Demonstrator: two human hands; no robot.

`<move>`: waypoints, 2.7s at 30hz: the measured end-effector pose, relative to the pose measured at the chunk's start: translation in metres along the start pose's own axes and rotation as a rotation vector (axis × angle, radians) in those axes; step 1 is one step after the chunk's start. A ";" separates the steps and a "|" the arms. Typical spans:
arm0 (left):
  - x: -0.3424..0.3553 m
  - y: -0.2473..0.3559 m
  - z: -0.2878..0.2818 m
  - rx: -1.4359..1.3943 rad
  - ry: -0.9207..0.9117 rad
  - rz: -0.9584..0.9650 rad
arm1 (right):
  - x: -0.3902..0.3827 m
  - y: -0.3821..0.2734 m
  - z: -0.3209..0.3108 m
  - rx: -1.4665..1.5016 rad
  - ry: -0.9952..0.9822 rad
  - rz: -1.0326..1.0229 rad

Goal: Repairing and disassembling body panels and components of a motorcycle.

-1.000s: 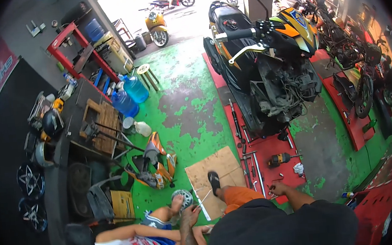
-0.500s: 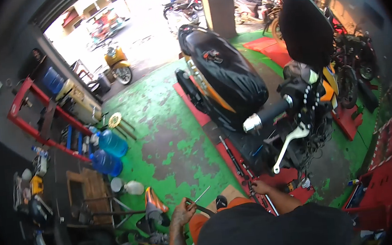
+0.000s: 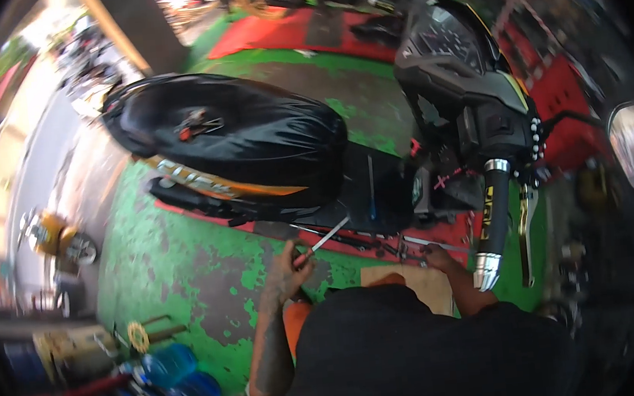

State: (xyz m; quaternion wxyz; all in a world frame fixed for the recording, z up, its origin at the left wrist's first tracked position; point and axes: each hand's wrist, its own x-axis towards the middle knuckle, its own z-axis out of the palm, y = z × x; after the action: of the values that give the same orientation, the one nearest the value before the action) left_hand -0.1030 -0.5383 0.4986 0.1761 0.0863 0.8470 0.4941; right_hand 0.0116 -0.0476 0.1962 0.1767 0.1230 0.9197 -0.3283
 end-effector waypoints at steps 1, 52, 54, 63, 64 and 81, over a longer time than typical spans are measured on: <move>0.020 -0.002 -0.009 -0.017 -0.085 0.020 | -0.025 0.009 0.013 0.034 0.150 0.037; 0.359 0.016 0.129 0.190 -0.579 0.683 | -0.143 -0.313 0.138 0.864 0.433 0.836; 0.352 0.019 0.125 0.259 -0.510 0.752 | -0.136 -0.305 0.141 0.821 0.413 0.796; 0.335 0.055 0.120 0.510 -0.464 0.668 | -0.129 -0.289 0.142 0.911 0.343 0.843; 0.339 0.057 0.122 0.560 -0.538 0.615 | -0.127 -0.287 0.139 0.910 0.344 0.849; 0.403 0.044 0.140 0.325 -1.134 -0.133 | 0.108 -0.342 -0.052 1.332 0.531 0.362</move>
State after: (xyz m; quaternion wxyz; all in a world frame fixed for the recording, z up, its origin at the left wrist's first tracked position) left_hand -0.4227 -0.2742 0.3880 0.6163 0.3095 0.6891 0.2226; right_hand -0.2162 -0.2600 0.3814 -0.1125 0.4294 0.5027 -0.7418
